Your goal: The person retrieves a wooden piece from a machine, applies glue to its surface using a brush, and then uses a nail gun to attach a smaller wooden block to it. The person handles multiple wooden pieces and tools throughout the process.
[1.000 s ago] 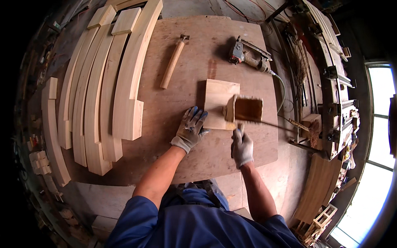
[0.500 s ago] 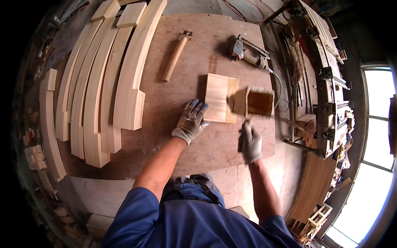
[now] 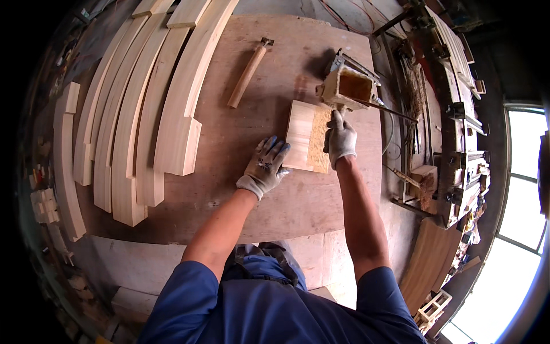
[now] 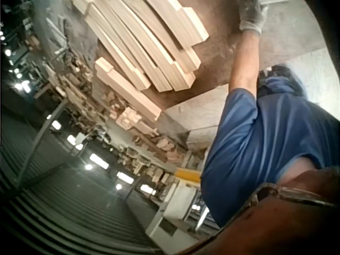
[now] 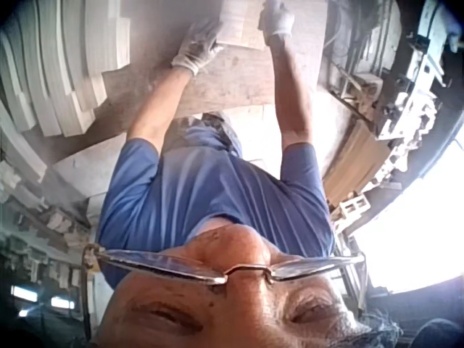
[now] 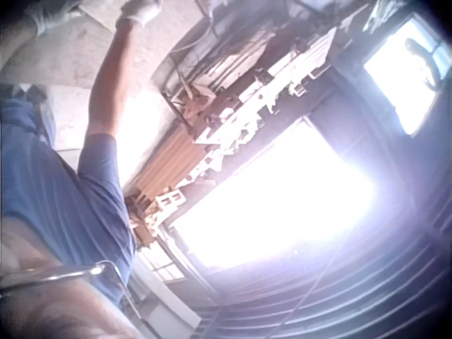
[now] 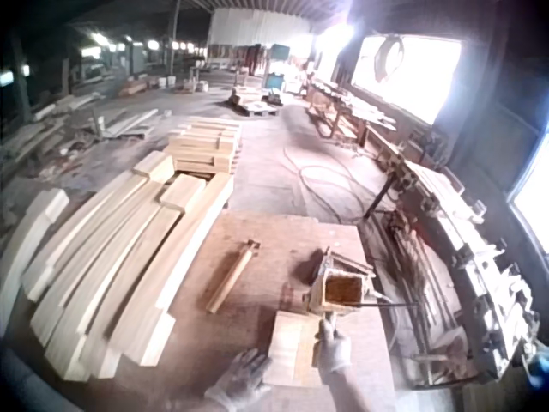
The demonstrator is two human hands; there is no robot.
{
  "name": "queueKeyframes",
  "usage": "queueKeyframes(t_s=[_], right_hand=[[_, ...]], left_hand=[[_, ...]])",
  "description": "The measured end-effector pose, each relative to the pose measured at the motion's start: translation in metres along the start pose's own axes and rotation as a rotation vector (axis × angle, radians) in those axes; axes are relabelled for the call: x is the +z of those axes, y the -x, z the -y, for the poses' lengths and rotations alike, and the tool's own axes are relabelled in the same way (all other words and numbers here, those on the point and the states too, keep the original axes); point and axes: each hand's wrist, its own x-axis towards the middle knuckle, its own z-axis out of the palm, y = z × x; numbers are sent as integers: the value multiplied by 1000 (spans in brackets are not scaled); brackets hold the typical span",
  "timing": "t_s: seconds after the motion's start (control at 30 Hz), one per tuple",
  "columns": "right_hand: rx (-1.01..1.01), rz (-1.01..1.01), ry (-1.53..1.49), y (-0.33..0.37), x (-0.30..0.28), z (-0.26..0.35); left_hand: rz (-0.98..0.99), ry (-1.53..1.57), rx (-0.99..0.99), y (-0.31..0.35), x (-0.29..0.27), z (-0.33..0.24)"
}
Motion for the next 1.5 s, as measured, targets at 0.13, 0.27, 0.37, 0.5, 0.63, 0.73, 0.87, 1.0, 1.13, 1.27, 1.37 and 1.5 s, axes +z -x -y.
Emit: queueKeyframes(t_s=[0.13,0.27,0.37,0.5,0.63,0.73,0.87,1.0,1.13,1.27,1.37,1.5], right_hand=[[-109,31,108,60,-34,-5],[0,82,168,150,-61,-57],[107,49,156,177,-51,-86],[-132,-10,445,124,-25,-116],[-100,-11,292,34,23,-66],[-20,34,24,10,45,-15],[-134,101,108,73,18,-13],[-58,103,214,161,-18,-60],[159,62,174,197,-19,-99],[-105,-33,523,147,-5,-135],[-224,-60,539,80,31,-105],[-56,47,87,16,67,-22]], left_hand=[[-29,22,-30,0,2,4],[-58,34,-127,1,2,-2],[-38,35,-149,0,-1,-3],[-109,46,-110,4,1,3],[-14,16,-113,2,-5,0],[36,6,-117,1,-7,-2],[18,17,-130,2,-4,6],[21,-20,-241,3,-17,0],[-25,-103,-310,11,-17,-1],[-140,-57,-285,12,-13,0],[-96,-63,-310,16,-17,-1],[32,-105,-349,9,-21,-3]])
